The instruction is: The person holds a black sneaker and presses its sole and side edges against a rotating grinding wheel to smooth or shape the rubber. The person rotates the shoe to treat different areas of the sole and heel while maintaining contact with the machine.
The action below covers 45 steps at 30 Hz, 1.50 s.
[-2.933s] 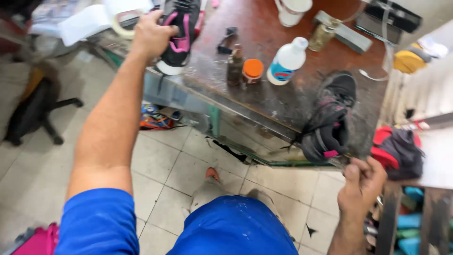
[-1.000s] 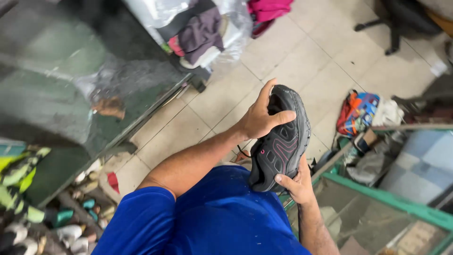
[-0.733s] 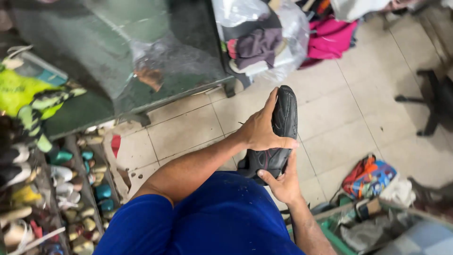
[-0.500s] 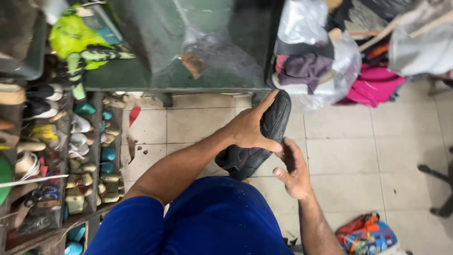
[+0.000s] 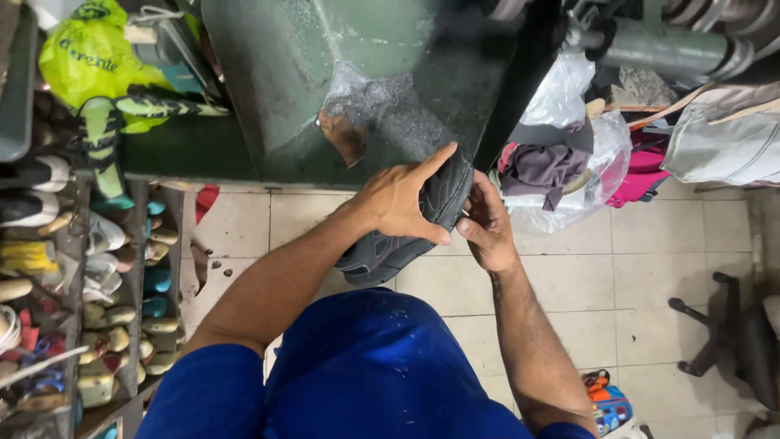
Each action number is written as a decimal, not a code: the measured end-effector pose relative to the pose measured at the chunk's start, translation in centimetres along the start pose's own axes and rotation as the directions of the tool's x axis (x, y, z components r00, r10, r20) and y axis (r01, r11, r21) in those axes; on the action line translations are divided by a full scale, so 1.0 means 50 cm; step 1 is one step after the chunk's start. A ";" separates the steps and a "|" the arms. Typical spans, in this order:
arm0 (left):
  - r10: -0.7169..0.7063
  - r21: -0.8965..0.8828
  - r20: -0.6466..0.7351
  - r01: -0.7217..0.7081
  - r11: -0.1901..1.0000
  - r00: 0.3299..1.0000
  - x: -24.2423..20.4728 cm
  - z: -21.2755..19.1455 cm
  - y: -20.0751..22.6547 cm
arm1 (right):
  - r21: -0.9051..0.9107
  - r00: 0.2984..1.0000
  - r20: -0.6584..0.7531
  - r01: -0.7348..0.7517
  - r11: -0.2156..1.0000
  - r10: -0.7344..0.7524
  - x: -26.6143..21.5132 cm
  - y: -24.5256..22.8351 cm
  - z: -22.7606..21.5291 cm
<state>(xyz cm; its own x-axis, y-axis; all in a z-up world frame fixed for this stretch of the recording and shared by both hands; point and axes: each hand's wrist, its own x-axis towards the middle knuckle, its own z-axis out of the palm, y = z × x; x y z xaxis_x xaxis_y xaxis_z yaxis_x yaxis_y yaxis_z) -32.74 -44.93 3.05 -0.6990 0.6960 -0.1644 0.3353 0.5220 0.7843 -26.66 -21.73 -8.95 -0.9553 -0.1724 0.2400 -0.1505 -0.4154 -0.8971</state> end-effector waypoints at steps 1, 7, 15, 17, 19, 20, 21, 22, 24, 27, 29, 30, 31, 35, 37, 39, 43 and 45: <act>0.007 -0.008 0.007 -0.007 1.000 1.000 0.021 -0.026 -0.018 | -0.008 1.000 -0.009 -0.004 1.000 0.004 0.025 0.024 -0.011; -0.024 -0.091 0.170 0.040 0.995 0.985 0.126 -0.133 -0.101 | 0.070 0.991 -0.133 0.010 0.998 0.000 0.129 0.086 -0.002; 0.002 -0.314 0.223 0.070 0.947 0.975 0.256 -0.198 -0.159 | 0.045 0.962 -0.267 -0.042 0.998 0.052 0.259 0.062 0.004; 0.003 -0.337 0.214 0.071 0.939 0.977 0.282 -0.202 -0.165 | 0.032 0.958 -0.282 -0.051 0.998 0.058 0.282 0.054 -0.001; 0.007 -0.358 0.209 0.070 0.931 0.978 0.309 -0.221 -0.164 | 0.021 0.952 -0.301 -0.058 0.998 0.061 0.313 0.046 -0.006; 0.009 -0.360 0.225 0.075 0.930 0.974 0.319 -0.229 -0.159 | 0.006 0.945 -0.321 -0.060 0.998 0.059 0.320 0.041 -0.007; 0.010 -0.362 0.241 0.080 0.929 0.970 0.329 -0.236 -0.154 | -0.008 0.939 -0.340 -0.063 0.998 0.056 0.328 0.038 -0.009; 0.008 -0.363 0.245 0.084 0.928 0.970 0.342 -0.239 -0.155 | -0.005 0.937 -0.343 -0.065 0.998 0.060 0.333 0.040 -0.021; 0.015 -0.355 0.271 0.085 0.931 0.963 0.367 -0.244 -0.157 | -0.106 0.924 -0.381 -0.063 0.992 0.018 0.339 0.047 -0.042; 0.067 -0.421 0.283 0.061 0.905 0.957 0.389 -0.241 -0.161 | -0.195 0.918 -0.396 -0.090 0.977 0.006 0.360 0.008 -0.034; 0.069 -0.432 0.291 0.066 0.899 0.954 0.400 -0.244 -0.157 | -0.201 0.911 -0.413 -0.101 0.974 0.009 0.360 0.016 -0.051; 0.072 -0.446 0.292 0.069 0.892 0.954 0.404 -0.246 -0.155 | -0.209 0.906 -0.424 -0.113 0.971 0.014 0.359 0.019 -0.058; 0.073 -0.445 0.298 0.071 0.893 0.952 0.409 -0.246 -0.153 | -0.208 0.903 -0.430 -0.113 0.972 0.013 0.359 0.024 -0.066; 0.088 -0.447 0.304 0.060 0.893 0.948 0.422 -0.253 -0.148 | -0.199 0.899 -0.438 -0.114 0.973 0.016 0.361 0.035 -0.085; 0.097 -0.450 0.302 0.052 0.891 0.948 0.426 -0.253 -0.151 | -0.197 0.899 -0.438 -0.114 0.974 0.017 0.362 0.035 -0.089; 0.135 -0.495 0.302 0.034 0.868 0.944 0.431 -0.249 -0.155 | -0.207 0.889 -0.455 -0.153 0.966 0.043 0.363 0.034 -0.090; 0.152 -0.530 0.298 0.031 0.848 0.942 0.439 -0.239 -0.160 | -0.189 0.880 -0.473 -0.162 0.969 0.055 0.360 0.038 -0.099; 0.160 -0.528 0.283 0.014 0.849 0.946 0.444 -0.238 -0.165 | -0.227 0.879 -0.475 -0.165 0.960 0.038 0.362 0.032 -0.099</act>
<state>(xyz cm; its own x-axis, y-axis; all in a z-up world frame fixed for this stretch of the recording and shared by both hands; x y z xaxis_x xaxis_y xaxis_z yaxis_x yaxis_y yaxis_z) -58.56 -39.65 0.07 -0.4286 0.8812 -0.1993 -0.0584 0.1931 0.9794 -45.48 -21.08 -7.87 -0.9664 0.2572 0.0005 -0.0450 -0.1672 -0.9849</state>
